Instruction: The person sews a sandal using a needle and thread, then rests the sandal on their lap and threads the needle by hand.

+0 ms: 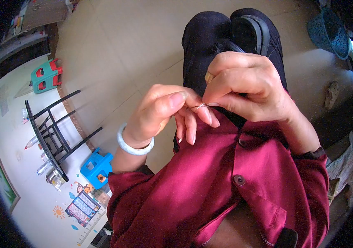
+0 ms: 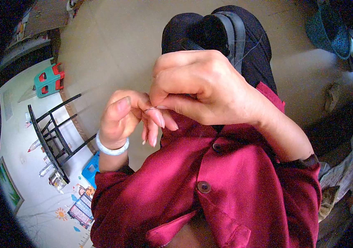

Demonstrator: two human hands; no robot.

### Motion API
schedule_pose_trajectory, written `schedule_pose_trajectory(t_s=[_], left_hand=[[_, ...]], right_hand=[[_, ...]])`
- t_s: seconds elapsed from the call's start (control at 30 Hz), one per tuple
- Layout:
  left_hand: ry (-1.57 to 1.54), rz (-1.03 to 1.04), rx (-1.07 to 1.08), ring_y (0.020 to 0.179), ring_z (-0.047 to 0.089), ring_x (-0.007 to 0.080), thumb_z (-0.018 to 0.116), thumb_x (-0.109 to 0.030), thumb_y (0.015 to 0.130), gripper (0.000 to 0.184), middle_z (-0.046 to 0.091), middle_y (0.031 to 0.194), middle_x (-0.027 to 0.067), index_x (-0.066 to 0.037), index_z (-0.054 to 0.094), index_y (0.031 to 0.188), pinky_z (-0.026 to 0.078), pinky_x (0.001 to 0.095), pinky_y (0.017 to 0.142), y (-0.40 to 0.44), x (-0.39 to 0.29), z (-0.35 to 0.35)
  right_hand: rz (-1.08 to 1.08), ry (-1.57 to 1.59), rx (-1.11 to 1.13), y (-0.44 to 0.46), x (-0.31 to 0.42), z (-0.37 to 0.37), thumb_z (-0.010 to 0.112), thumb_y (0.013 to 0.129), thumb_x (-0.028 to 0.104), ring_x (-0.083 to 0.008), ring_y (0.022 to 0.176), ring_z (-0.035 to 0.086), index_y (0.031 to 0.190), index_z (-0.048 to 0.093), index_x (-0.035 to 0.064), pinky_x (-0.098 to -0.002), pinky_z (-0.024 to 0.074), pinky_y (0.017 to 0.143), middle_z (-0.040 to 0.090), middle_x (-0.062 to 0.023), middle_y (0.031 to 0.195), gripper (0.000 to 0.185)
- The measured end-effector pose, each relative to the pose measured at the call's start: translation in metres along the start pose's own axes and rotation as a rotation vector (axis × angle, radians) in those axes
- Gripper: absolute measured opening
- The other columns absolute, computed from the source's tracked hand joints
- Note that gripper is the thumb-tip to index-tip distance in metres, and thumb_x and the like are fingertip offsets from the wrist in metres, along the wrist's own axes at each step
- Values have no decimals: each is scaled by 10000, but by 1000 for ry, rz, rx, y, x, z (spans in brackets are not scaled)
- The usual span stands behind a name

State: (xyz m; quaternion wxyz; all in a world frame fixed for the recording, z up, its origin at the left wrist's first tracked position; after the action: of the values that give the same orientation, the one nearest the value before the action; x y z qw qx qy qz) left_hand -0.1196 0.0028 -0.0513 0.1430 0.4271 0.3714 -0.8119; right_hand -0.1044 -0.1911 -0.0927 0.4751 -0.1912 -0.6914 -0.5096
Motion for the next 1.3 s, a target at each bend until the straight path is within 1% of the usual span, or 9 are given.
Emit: schedule_pose_trajectory(t_s=[0.17,0.37,0.53,0.6,0.63,0.8,0.9,0.97,1.3], left_hand=[[-65,25,12,541,619,205,347,-386,898,514,634,895,231,80,565,886,481,229,421,-1,4,0],[-152,109,-42,549,597,141,422,-220,936,295,630,803,156,31,564,875,465,209,443,-4,5,4],[-174,207,-43,528,537,114,463,-267,928,342,559,734,96,43,589,856,417,199,434,-2,12,5],[-150,346,-90,544,507,107,468,-262,928,355,532,740,87,57,606,857,390,191,448,-3,13,6],[-124,372,-122,572,501,104,483,-259,922,349,526,771,87,61,616,881,374,187,459,-4,14,7],[0,438,-208,583,500,94,517,-253,905,334,519,821,87,58,638,896,377,185,471,-3,10,17],[83,470,-205,576,496,91,529,-250,898,329,519,819,85,56,648,886,382,184,482,-3,10,19],[89,454,-186,576,487,82,541,-251,890,326,511,806,78,55,652,882,372,184,486,-3,10,20],[-45,462,-70,510,396,63,530,-248,899,325,467,672,29,58,635,871,292,203,454,-2,14,22]], right_hand=[[-24,-65,-9,0,1,-3,670,686,16,-228,678,578,739,628,27,-294,464,595,551,-99,742,69],[48,-108,-117,-3,6,-7,661,675,-19,-195,684,566,737,615,6,-271,446,616,574,-100,746,81],[140,-21,-204,-13,11,-7,658,698,-14,-191,711,552,752,608,-14,-267,440,647,577,-114,759,74],[149,52,-269,-13,11,-6,659,714,-1,-188,737,553,749,605,-14,-270,442,669,575,-114,771,66],[160,56,-290,-13,11,-5,682,710,11,-164,703,556,749,609,16,-263,430,615,590,-71,754,83],[206,97,-327,-16,15,4,678,706,6,-154,697,549,749,609,16,-257,424,608,591,-67,737,83],[194,53,-358,-15,16,6,681,697,10,-175,692,550,745,611,20,-269,428,609,581,-69,728,86],[66,-53,-308,-12,16,4,687,667,10,-208,682,547,748,620,34,-288,428,610,565,-76,731,107],[-74,-107,-225,-5,19,3,687,688,8,-188,675,538,780,632,15,-269,425,602,585,-90,753,107]])
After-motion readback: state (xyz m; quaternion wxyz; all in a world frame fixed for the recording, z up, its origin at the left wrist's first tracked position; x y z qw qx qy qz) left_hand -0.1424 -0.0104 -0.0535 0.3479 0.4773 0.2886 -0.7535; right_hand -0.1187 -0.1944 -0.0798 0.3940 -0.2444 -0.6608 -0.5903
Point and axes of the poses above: each hand's wrist, its own y-axis towards the middle knuckle, its own z-axis out of the palm, x = y × z, the point moved 1 cm from there along y, towards the middle knuckle
